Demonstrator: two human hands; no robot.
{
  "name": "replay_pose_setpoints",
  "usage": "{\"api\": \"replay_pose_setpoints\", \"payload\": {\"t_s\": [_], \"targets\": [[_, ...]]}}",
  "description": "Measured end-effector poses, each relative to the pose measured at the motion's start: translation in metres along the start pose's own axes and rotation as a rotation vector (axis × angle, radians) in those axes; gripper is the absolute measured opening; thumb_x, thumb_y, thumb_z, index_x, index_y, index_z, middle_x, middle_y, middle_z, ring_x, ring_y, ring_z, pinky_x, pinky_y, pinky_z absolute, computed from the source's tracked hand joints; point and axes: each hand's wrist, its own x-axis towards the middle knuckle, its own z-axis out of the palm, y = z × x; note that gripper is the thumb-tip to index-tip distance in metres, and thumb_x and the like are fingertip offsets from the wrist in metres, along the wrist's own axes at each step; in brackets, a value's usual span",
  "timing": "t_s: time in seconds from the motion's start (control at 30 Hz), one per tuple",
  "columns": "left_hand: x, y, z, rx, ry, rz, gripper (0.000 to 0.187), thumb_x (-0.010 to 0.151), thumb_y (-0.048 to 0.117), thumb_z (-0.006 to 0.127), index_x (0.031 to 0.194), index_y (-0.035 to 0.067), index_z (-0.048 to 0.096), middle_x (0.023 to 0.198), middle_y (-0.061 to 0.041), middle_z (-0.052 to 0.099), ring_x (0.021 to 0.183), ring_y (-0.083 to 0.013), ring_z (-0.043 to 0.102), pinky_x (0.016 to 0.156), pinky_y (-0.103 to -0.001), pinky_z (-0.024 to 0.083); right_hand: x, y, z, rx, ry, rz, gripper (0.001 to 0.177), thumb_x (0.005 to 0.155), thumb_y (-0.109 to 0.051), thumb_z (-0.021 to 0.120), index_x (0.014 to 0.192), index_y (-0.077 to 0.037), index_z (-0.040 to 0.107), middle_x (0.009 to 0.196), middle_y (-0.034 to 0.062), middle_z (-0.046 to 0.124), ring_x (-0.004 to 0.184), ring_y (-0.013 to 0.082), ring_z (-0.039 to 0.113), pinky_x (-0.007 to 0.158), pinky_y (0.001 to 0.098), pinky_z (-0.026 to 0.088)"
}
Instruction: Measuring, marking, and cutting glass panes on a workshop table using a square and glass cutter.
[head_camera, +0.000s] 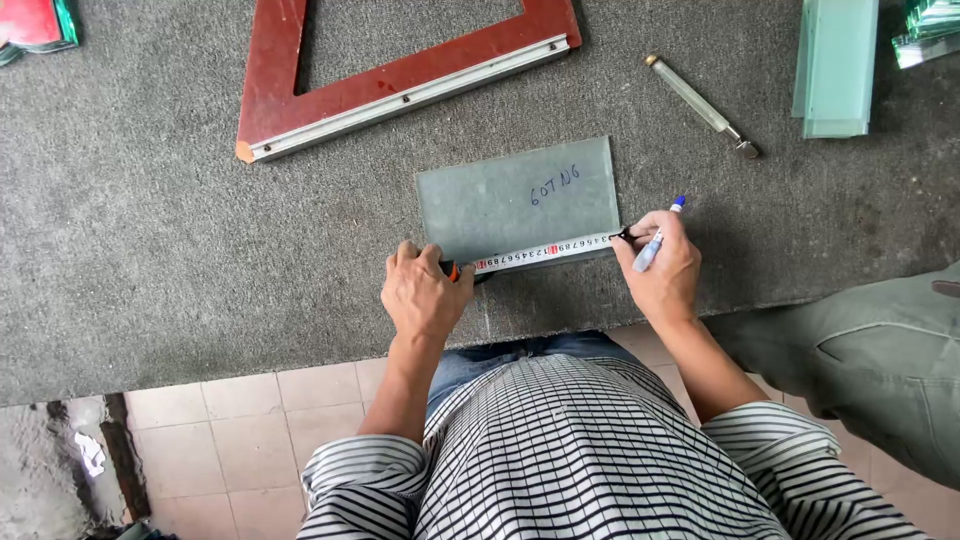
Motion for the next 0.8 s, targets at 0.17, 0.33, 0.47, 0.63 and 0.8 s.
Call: {"api": "replay_pose_setpoints", "payload": {"t_s": [0.17,0.33,0.47,0.63,0.8], "targets": [[0.004,-0.009,0.007,0.0,-0.125,-0.051,0.05,0.074,0.053,0.073,0.102,0.012,0.077,0.104,-0.016,0.065,0.103,-0.0322,0.065,0.087,-0.044,0.052,-0.001,-0.011,0.005,0.015,0.002,0.023,0.035,0.083,0.006,0.085,0.102,-0.003,0.057,0.089,0.0168,0.074,0.076,0.0323,0.074,0.062,0.0387,0.056],[0.009,0.001,-0.001,0.069,-0.159,-0.055,0.057,0.076,0.061,0.071,0.105,0.013,0.077,0.112,-0.018,0.067,0.111,-0.0336,0.064,0.093,-0.048,0.051,-0.001,-0.01,0.009,-0.035,0.024,-0.025,0.037,0.081,0.003,0.087,0.103,-0.004,0.058,0.088,0.016,0.072,0.076,0.0352,0.074,0.062,0.0421,0.056],[0.011,0.022,-0.014,0.2,-0.259,-0.018,0.061,0.082,0.064,0.071,0.116,0.013,0.074,0.119,-0.018,0.067,0.117,-0.031,0.061,0.099,-0.047,0.049,0.001,-0.008,0.011,-0.049,0.025,-0.033,0.038,0.081,0.003,0.089,0.103,-0.004,0.059,0.087,0.0151,0.071,0.076,0.0349,0.073,0.062,0.0413,0.055],[0.019,0.032,-0.007,0.207,-0.286,0.021,0.058,0.083,0.063,0.072,0.112,0.013,0.075,0.115,-0.016,0.068,0.113,-0.0303,0.063,0.095,-0.047,0.052,0.002,-0.005,0.008,-0.064,0.007,-0.08,0.037,0.082,-0.001,0.09,0.105,-0.003,0.061,0.087,0.0172,0.071,0.075,0.0371,0.072,0.059,0.0442,0.055],[0.024,0.033,-0.006,0.229,-0.277,0.029,0.056,0.082,0.063,0.072,0.108,0.013,0.077,0.113,-0.016,0.07,0.109,-0.0299,0.064,0.093,-0.046,0.052,-0.006,-0.023,-0.019,-0.002,-0.009,-0.157,0.012,0.105,-0.002,0.069,0.116,-0.001,0.065,0.096,0.0204,0.069,0.081,0.0333,0.069,0.067,0.0403,0.059]]}}
